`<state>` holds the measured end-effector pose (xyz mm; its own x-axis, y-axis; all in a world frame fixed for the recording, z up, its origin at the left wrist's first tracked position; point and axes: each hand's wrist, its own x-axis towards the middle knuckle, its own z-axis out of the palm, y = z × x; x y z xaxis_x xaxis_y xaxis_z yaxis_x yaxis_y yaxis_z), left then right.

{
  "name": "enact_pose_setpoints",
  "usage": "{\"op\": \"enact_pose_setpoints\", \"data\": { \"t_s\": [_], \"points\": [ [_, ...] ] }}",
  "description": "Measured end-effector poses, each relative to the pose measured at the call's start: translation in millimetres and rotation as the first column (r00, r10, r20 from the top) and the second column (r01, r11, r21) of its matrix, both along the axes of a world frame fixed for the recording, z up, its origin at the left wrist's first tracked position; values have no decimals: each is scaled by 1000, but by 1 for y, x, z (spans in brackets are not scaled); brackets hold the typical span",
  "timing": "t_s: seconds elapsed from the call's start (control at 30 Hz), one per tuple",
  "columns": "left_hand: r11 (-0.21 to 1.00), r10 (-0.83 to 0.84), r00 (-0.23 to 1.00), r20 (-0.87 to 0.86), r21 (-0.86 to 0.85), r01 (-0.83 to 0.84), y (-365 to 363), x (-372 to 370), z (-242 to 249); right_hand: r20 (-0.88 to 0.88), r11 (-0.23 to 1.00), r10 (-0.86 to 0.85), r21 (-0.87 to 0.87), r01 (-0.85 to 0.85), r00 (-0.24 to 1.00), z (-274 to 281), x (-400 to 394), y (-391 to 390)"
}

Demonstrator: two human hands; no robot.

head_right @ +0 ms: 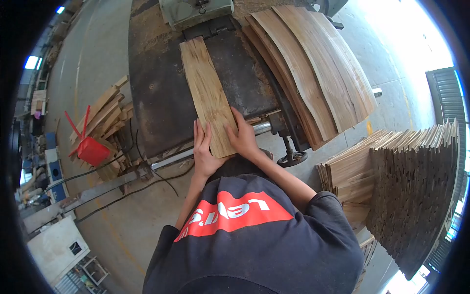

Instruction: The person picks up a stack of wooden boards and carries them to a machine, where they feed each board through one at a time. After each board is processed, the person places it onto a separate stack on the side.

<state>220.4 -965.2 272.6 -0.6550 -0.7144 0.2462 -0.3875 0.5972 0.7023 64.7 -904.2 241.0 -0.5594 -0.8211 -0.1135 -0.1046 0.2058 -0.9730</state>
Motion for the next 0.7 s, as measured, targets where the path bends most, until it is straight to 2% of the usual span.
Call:
{"op": "enact_pose_setpoints", "data": {
  "t_s": [0.07,0.13,0.2,0.27,0.47,0.7],
  "points": [
    [1000,2,1000,23,-29,-2,-6,-2,-6,-413,999,-26,-41,10,910,2,1,-3],
    [999,-3,1000,-2,-40,3,-12,-3,-11,-404,996,-50,-87,16,914,2,0,-8],
    [998,-22,999,-24,-56,20,-20,-6,-14,-577,992,-69,-127,-5,813,-1,-2,-12],
    [990,-10,995,98,-141,24,-26,-9,-16,-613,993,-49,-112,-25,789,-10,-5,-15],
    [982,31,988,153,-187,-2,-32,-24,-32,-673,995,25,-52,-81,739,-27,-17,-25],
    [979,19,996,88,-205,-1,-54,-42,-43,-724,996,-4,-63,-59,690,-33,-33,-48]
  ]
}}
